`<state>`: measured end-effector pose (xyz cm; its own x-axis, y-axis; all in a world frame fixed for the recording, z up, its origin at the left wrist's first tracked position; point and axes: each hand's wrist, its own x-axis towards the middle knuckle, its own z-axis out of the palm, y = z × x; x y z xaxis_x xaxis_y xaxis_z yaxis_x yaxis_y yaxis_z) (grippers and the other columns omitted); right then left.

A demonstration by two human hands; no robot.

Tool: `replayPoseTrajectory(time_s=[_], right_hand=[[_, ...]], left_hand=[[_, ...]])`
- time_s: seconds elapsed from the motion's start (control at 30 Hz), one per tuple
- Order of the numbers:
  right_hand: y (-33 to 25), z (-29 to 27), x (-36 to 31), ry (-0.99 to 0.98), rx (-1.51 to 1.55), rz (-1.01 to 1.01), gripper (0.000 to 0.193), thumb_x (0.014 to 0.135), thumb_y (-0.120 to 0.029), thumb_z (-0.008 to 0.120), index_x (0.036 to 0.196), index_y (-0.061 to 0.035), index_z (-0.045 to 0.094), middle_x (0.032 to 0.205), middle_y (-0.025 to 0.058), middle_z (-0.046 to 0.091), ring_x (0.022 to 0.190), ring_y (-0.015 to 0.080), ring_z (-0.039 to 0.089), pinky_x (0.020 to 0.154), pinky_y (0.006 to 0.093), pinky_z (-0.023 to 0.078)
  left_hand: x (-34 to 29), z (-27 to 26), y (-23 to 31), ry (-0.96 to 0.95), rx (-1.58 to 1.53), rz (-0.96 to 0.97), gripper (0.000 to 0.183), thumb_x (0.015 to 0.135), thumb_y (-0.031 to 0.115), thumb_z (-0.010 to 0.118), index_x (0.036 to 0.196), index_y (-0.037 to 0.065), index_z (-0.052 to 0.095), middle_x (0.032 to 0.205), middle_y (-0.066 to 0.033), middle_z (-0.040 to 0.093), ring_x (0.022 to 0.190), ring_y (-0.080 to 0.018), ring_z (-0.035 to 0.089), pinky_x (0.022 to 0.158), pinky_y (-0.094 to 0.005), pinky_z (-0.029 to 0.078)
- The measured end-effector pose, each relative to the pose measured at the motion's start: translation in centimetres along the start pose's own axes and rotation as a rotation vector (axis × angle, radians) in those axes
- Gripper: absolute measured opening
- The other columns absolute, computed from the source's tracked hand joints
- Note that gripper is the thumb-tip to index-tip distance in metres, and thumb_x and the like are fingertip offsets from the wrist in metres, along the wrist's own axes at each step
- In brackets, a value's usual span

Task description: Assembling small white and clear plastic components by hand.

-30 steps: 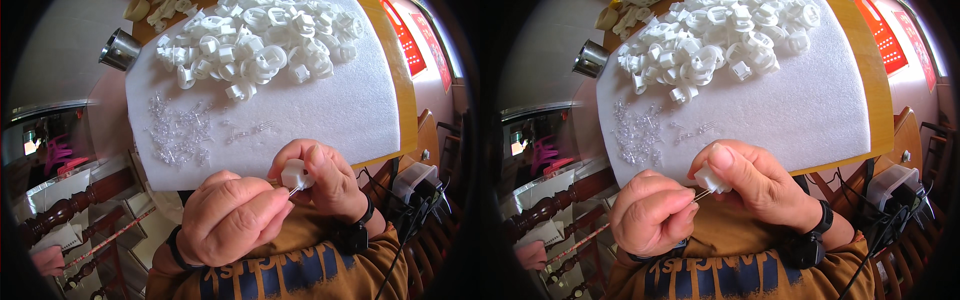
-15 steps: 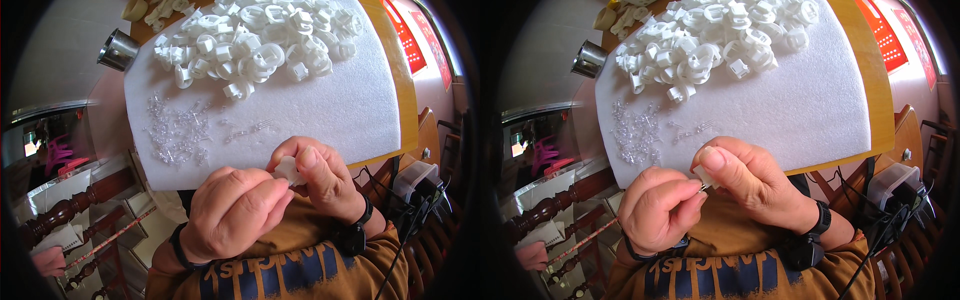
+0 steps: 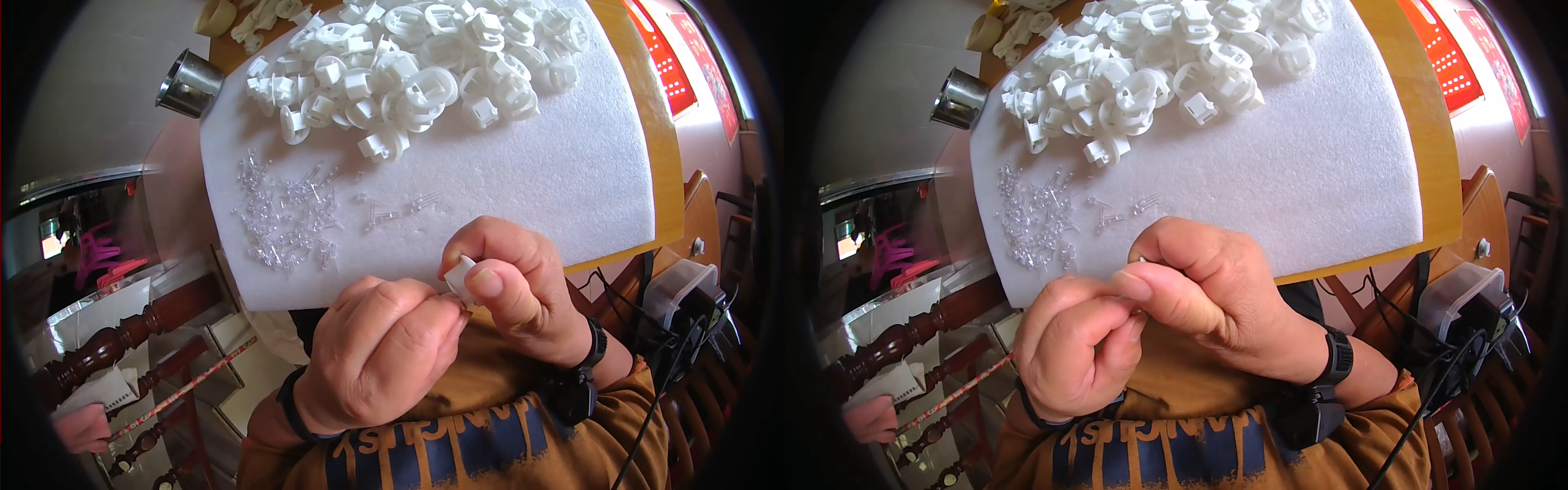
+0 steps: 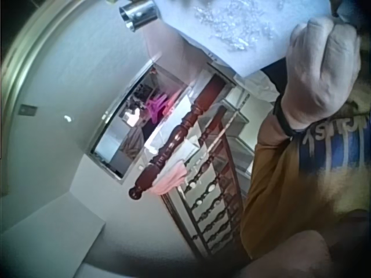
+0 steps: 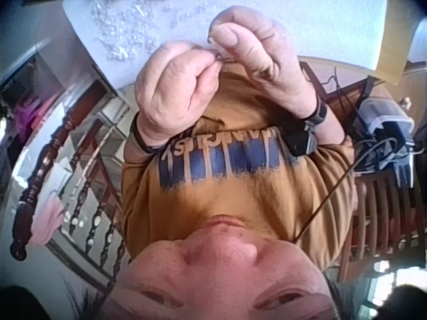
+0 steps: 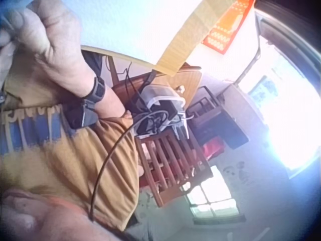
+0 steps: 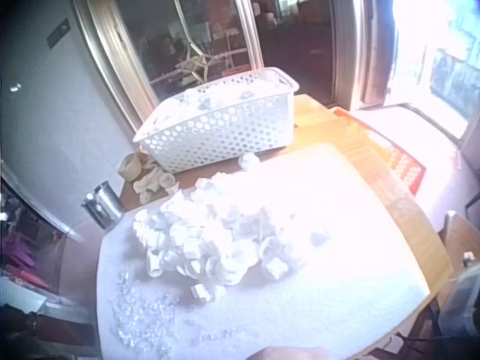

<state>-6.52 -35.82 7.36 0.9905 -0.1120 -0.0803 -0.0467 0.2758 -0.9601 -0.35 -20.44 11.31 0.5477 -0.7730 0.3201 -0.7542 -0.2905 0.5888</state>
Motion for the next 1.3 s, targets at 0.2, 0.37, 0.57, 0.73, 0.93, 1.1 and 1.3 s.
replayPoseTrajectory(time_s=[0.2, 0.37, 0.57, 0.73, 0.93, 1.1, 1.3], right_hand=[[0.4, -0.5, -0.2, -0.038, -0.039, 0.051, 0.037, 0.088, -0.033, 0.063, 0.101, 0.0005, 0.060, 0.084, 0.0045, 0.058, 0.074, 0.0111, 0.051, 0.066, 0.0235, 0.040], [0.6, -1.1, -0.1, -0.055, -0.053, -0.133, 0.043, 0.078, -0.022, 0.078, 0.113, -0.0023, 0.061, 0.077, 0.0026, 0.055, 0.063, 0.0094, 0.047, 0.054, 0.0234, 0.037], [-0.2, -1.3, -0.1, -0.112, -0.179, -0.192, 0.050, 0.076, -0.014, 0.078, 0.121, -0.0042, 0.059, 0.076, 0.0023, 0.050, 0.062, 0.0104, 0.044, 0.053, 0.0235, 0.035], [-0.1, -1.4, -0.3, -0.121, -0.159, -0.224, 0.051, 0.076, -0.013, 0.078, 0.123, -0.0044, 0.058, 0.075, 0.0029, 0.049, 0.061, 0.0108, 0.044, 0.052, 0.0245, 0.035], [0.3, -1.3, -0.3, -0.128, -0.186, -0.299, 0.051, 0.077, -0.012, 0.077, 0.123, -0.0040, 0.058, 0.075, 0.0045, 0.049, 0.061, 0.0141, 0.046, 0.053, 0.0265, 0.037], [0.5, -1.3, -0.1, -0.123, -0.148, -0.304, 0.057, 0.072, -0.014, 0.081, 0.124, -0.0039, 0.060, 0.076, 0.0028, 0.055, 0.059, 0.0107, 0.048, 0.052, 0.0241, 0.036], [0.4, -1.5, -0.2, -0.117, -0.146, -0.304, 0.057, 0.072, -0.011, 0.081, 0.124, -0.0040, 0.060, 0.076, 0.0027, 0.055, 0.060, 0.0103, 0.048, 0.052, 0.0240, 0.036]], left_hand=[[-0.1, -0.2, -0.7, -0.005, -0.026, -0.037, 0.026, 0.069, -0.004, 0.073, 0.092, 0.001, 0.061, 0.080, -0.0084, 0.059, 0.062, -0.0211, 0.057, 0.054, -0.0304, 0.048], [0.0, -0.5, -1.3, 0.007, -0.135, -0.106, 0.018, 0.076, -0.003, 0.071, 0.091, 0.000, 0.061, 0.080, -0.0102, 0.061, 0.063, -0.0211, 0.059, 0.055, -0.0295, 0.049], [-0.6, -0.8, -1.9, -0.040, -0.169, -0.121, 0.017, 0.078, -0.004, 0.070, 0.092, 0.000, 0.061, 0.080, -0.0111, 0.062, 0.065, -0.0202, 0.059, 0.056, -0.0282, 0.048], [-0.6, -0.8, -2.0, -0.058, -0.179, -0.092, 0.021, 0.076, -0.005, 0.070, 0.094, 0.000, 0.061, 0.081, -0.0111, 0.062, 0.065, -0.0209, 0.060, 0.055, -0.0286, 0.048], [-0.7, -0.7, -2.0, -0.045, -0.154, -0.026, 0.024, 0.074, -0.004, 0.072, 0.095, 0.000, 0.061, 0.080, -0.0115, 0.062, 0.063, -0.0215, 0.060, 0.053, -0.0290, 0.048], [-0.6, -0.7, -1.9, -0.028, -0.142, 0.002, 0.026, 0.073, -0.003, 0.073, 0.096, 0.000, 0.061, 0.081, -0.0118, 0.061, 0.063, -0.0215, 0.060, 0.053, -0.0292, 0.049], [-0.3, -0.6, -2.0, -0.051, -0.141, 0.007, 0.025, 0.073, -0.004, 0.073, 0.096, -0.001, 0.061, 0.080, -0.0118, 0.061, 0.064, -0.0218, 0.060, 0.053, -0.0290, 0.049]])
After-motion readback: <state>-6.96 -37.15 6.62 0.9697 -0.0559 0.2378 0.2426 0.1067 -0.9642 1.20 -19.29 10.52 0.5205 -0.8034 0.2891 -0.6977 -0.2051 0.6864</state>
